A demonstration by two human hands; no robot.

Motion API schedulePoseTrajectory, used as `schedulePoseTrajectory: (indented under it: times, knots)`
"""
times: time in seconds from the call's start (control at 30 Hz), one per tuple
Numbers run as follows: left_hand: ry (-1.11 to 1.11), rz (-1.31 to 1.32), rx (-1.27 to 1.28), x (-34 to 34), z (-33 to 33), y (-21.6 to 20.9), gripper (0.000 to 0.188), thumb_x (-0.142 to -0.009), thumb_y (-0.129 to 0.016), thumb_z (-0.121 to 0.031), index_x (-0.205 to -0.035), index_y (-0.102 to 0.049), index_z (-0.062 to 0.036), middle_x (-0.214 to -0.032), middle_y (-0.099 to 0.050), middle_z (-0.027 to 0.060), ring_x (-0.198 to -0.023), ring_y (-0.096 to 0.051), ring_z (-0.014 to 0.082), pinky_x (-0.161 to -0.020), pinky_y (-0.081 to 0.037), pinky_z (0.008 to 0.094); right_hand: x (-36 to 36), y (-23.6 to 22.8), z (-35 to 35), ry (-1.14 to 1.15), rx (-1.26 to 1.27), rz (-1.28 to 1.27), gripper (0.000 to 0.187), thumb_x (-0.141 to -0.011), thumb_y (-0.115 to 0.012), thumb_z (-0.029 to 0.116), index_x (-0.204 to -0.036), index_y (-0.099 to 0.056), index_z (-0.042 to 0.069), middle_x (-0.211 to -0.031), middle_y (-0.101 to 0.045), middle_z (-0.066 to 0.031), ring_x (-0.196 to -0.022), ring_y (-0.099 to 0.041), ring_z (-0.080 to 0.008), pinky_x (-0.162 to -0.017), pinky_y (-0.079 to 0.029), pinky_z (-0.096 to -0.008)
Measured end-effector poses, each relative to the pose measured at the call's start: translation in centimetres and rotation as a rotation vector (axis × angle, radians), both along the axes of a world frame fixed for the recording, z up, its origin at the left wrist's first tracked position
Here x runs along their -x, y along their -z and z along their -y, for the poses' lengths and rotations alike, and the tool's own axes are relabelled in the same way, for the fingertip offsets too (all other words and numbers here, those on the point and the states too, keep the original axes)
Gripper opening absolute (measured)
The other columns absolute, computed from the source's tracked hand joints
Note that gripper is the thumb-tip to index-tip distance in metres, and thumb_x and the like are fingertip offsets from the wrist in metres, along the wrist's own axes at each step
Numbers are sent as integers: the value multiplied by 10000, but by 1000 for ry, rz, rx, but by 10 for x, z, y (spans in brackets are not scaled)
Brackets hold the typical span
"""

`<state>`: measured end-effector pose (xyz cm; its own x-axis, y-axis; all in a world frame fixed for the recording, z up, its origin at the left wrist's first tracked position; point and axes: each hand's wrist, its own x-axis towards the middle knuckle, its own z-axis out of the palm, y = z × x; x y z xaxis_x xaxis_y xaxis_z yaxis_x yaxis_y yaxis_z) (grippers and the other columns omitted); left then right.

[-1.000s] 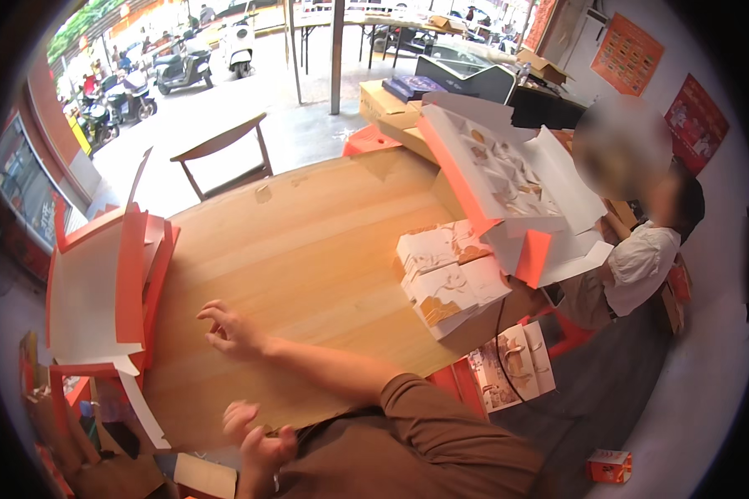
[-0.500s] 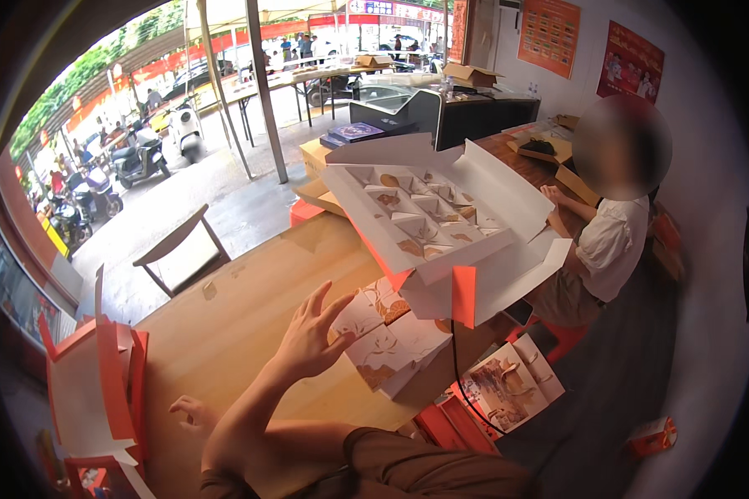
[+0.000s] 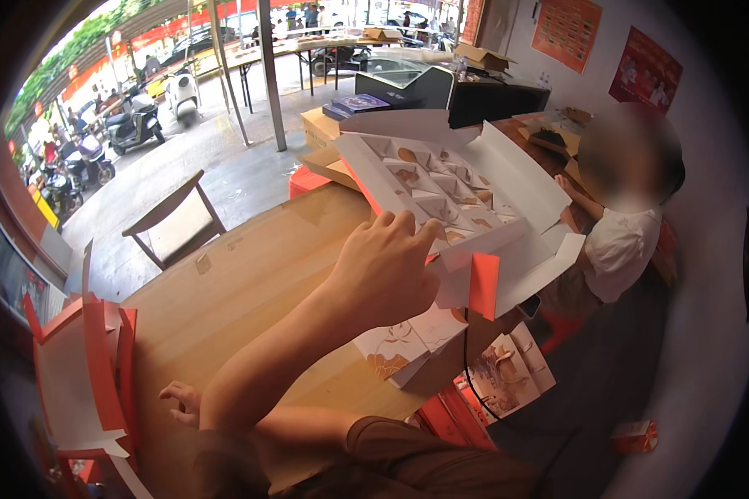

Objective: The person assembles small white paper boxes with printed designs by folding and tucking flaps. They place the assembled boxes into a larger white tray with compartments, then handle a red box lid and additional small boxes on the table.

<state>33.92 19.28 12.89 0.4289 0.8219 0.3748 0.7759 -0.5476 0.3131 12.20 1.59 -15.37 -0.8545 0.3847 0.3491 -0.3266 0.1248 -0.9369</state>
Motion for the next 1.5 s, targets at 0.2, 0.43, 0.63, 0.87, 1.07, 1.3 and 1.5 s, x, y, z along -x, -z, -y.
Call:
schedulePoseTrajectory:
  times: [0.2,0.43,0.63,0.87,1.07,1.3,1.5]
  knots:
    - [-5,-52,236,65,22,66,774,-804,-786,-217,-1526,-520,-142,-1518,-502,227,-1394,-506,417,-1124,-472,490,25,16,-12,159,-20,-201,459,-915,-702,50,-1358,-584,32,-1245,-603,-154,-937,-648,-232,-804,-543,-361]
    - [22,143,277,90,38,135,728,-791,-882,-281,-1451,-588,-196,-1636,-375,247,-1467,-458,438,-1173,-449,507,4,-5,-6,99,-125,-109,430,-922,-715,51,-1337,-603,44,-1255,-624,-158,-838,-677,-252,-763,-576,-362]
    - [-70,237,290,71,33,144,620,-794,-878,-273,-1300,-548,-137,-1576,-430,221,-1426,-489,450,-1135,-471,521,11,-2,-8,151,54,-81,408,-926,-714,48,-1323,-619,53,-1241,-642,-152,-845,-678,-237,-775,-582,-337]
    - [-38,286,174,73,34,157,589,-818,-846,-254,-1296,-538,-100,-1571,-414,264,-1418,-490,463,-1121,-474,522,13,6,-6,147,-8,-116,414,-914,-713,29,-1318,-624,51,-1216,-646,-130,-857,-666,-195,-744,-583,-327]
    - [-72,342,181,73,20,163,528,-869,-842,-298,-1265,-571,-76,-1554,-448,273,-1386,-529,443,-1062,-514,505,36,29,-11,173,-2,-151,420,-898,-731,57,-1306,-634,59,-1188,-655,-114,-808,-658,-183,-724,-576,-327]
    - [-122,468,240,73,20,165,596,-790,-917,-288,-1226,-600,-33,-1404,-582,221,-1262,-623,376,-986,-584,464,7,-5,-11,96,-34,-7,417,-939,-701,75,-1342,-598,46,-1207,-660,-99,-778,-657,-191,-744,-572,-351]
    - [-183,521,34,75,15,150,689,-702,-967,-224,-1255,-607,-28,-1295,-661,169,-1154,-686,303,-909,-635,409,17,6,-23,97,118,-55,428,-922,-686,35,-1340,-596,40,-1174,-658,-102,-820,-666,-187,-723,-572,-344]
